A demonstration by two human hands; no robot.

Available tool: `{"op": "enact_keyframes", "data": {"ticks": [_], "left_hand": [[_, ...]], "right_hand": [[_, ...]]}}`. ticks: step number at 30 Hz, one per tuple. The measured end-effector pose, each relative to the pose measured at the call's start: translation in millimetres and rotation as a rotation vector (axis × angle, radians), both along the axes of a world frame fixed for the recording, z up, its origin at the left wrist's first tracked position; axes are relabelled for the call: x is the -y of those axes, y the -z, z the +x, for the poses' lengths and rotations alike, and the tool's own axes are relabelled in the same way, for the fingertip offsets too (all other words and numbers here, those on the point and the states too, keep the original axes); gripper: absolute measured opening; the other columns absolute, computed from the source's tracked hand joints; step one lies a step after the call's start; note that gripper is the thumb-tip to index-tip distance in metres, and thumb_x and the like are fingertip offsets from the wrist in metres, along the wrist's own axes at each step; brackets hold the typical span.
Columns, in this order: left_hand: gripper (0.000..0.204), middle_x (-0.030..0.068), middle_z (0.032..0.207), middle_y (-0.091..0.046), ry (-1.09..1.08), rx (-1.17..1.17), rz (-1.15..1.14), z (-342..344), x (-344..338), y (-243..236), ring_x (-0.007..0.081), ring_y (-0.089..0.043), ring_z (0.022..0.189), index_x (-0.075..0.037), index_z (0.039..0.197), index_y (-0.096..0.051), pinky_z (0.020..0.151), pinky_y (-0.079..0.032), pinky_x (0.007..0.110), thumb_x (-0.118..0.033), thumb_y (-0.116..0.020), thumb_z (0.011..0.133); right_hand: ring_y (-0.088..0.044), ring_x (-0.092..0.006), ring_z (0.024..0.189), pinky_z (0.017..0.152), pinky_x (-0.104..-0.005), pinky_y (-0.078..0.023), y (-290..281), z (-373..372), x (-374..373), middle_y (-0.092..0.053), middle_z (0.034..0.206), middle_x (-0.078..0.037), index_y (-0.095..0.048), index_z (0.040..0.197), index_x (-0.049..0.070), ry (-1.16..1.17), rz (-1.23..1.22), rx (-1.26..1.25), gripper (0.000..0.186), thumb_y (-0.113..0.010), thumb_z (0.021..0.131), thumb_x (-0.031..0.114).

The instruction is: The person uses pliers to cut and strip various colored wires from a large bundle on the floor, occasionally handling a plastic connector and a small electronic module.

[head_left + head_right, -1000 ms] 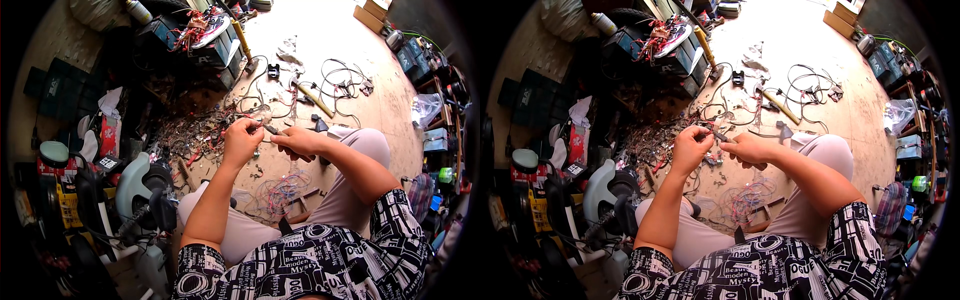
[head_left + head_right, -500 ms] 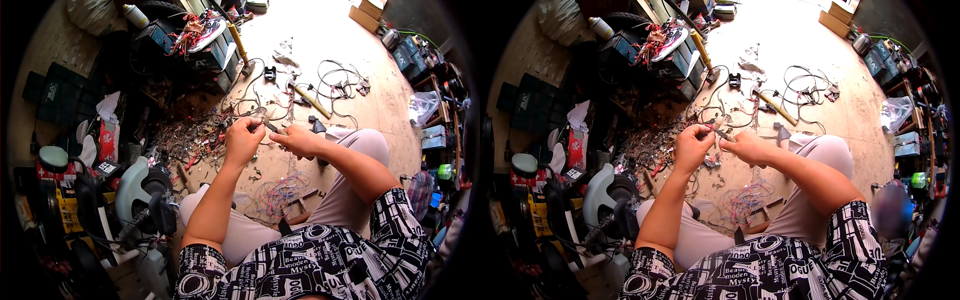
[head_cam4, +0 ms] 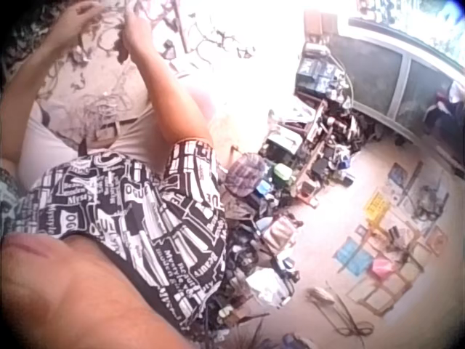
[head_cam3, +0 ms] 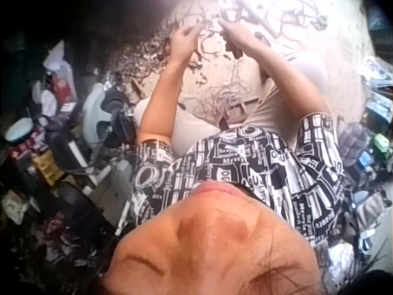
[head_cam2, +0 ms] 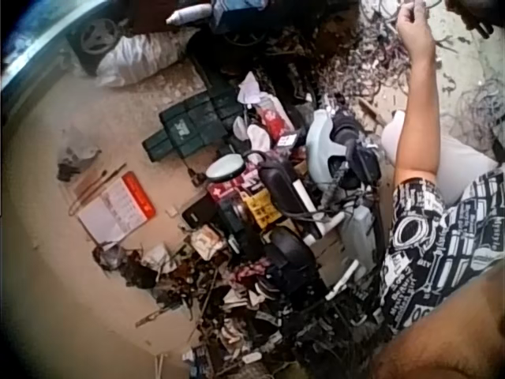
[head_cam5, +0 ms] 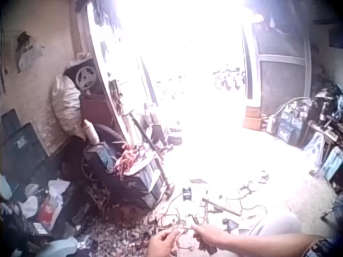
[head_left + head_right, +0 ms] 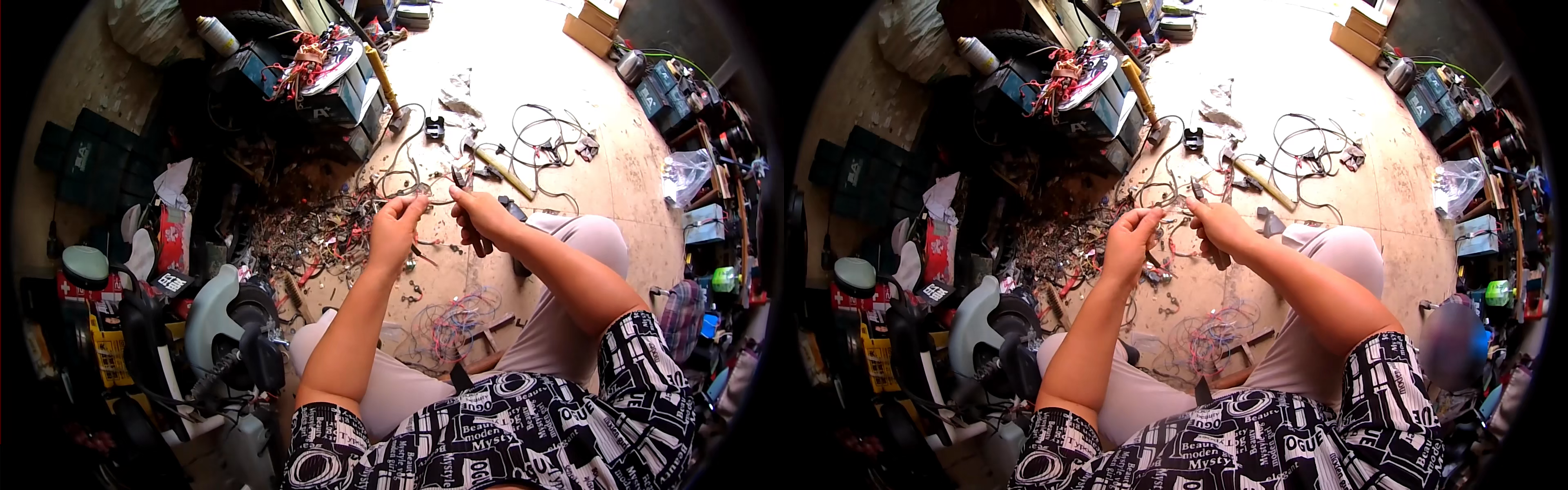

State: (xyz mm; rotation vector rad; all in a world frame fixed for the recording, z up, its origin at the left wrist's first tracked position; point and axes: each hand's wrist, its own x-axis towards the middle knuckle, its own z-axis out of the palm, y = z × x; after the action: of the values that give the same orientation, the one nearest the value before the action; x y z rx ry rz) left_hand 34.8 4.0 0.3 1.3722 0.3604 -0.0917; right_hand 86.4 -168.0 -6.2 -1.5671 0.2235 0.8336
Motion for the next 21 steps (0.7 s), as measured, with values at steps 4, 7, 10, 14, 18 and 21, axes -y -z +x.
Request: {"op": "enact_keyframes", "data": {"ticks": [4, 7, 10, 14, 18, 21], "left_hand": [[0.015, 0.003, 0.087, -0.062, -0.061, 0.07, -0.264, 2, -7, 4, 0.0023, -0.043, 0.064, -0.004, 0.093, -0.063, 0.054, -0.035, 0.017, -0.018, -0.056, 0.093], [0.016, 0.0106, 0.11, -0.061, -0.085, 0.199, -0.489, 5, -9, -3, 0.0047, -0.049, 0.075, -0.006, 0.094, -0.057, 0.058, -0.039, 0.019, -0.016, -0.046, 0.097], [0.02, 0.0087, 0.107, -0.061, -0.069, 0.251, -0.595, 5, -10, -9, 0.0156, -0.05, 0.081, -0.009, 0.086, -0.05, 0.063, -0.04, 0.026, -0.022, -0.042, 0.099], [0.021, -0.0011, 0.069, -0.038, -0.088, 0.216, -0.825, 2, -10, -9, 0.0112, -0.039, 0.064, -0.012, 0.082, -0.041, 0.055, -0.033, 0.026, -0.023, -0.041, 0.1], [0.027, -0.0031, 0.066, -0.034, -0.112, 0.106, -0.898, 1, -17, -6, 0.0084, -0.03, 0.056, -0.011, 0.077, -0.038, 0.051, -0.029, 0.023, -0.025, -0.04, 0.1], [0.028, -0.0037, 0.064, -0.033, -0.098, 0.104, -0.666, -1, -37, -11, 0.0083, -0.03, 0.056, -0.011, 0.077, -0.038, 0.051, -0.029, 0.023, -0.026, -0.039, 0.1]], "right_hand": [[-0.053, -0.0175, 0.044, 0.041, -0.0313, -0.044, -18, -2, 2, -0.05, 0.057, -0.007, -0.054, 0.079, -0.003, -0.141, -0.021, 0.019, 0.051, -0.045, 0.094, 0.045], [-0.053, -0.018, 0.042, 0.038, -0.0303, -0.042, -25, -5, 0, -0.051, 0.053, -0.008, -0.052, 0.075, 0.001, -0.269, -0.054, -0.013, 0.051, -0.043, 0.094, 0.047], [-0.05, -0.0172, 0.037, 0.032, -0.0309, -0.041, -30, -10, -2, -0.049, 0.052, -0.006, -0.049, 0.065, 0.005, -0.384, -0.049, -0.042, 0.053, -0.046, 0.093, 0.05], [-0.051, -0.0154, 0.04, 0.033, -0.0309, -0.041, -39, -13, -6, -0.047, 0.054, -0.004, -0.045, 0.058, 0.006, -0.444, -0.122, -0.009, 0.056, -0.049, 0.091, 0.051], [-0.049, -0.0145, 0.04, 0.033, -0.0307, -0.039, -35, -14, -7, -0.045, 0.053, -0.003, -0.043, 0.058, 0.008, -0.459, -0.102, -0.004, 0.054, -0.05, 0.091, 0.051], [-0.046, -0.0144, 0.041, 0.036, -0.0297, -0.038, -28, -2, 2, -0.044, 0.056, -0.002, -0.041, 0.063, 0.012, -0.301, 0.05, -0.061, 0.048, -0.047, 0.092, 0.051]]}}
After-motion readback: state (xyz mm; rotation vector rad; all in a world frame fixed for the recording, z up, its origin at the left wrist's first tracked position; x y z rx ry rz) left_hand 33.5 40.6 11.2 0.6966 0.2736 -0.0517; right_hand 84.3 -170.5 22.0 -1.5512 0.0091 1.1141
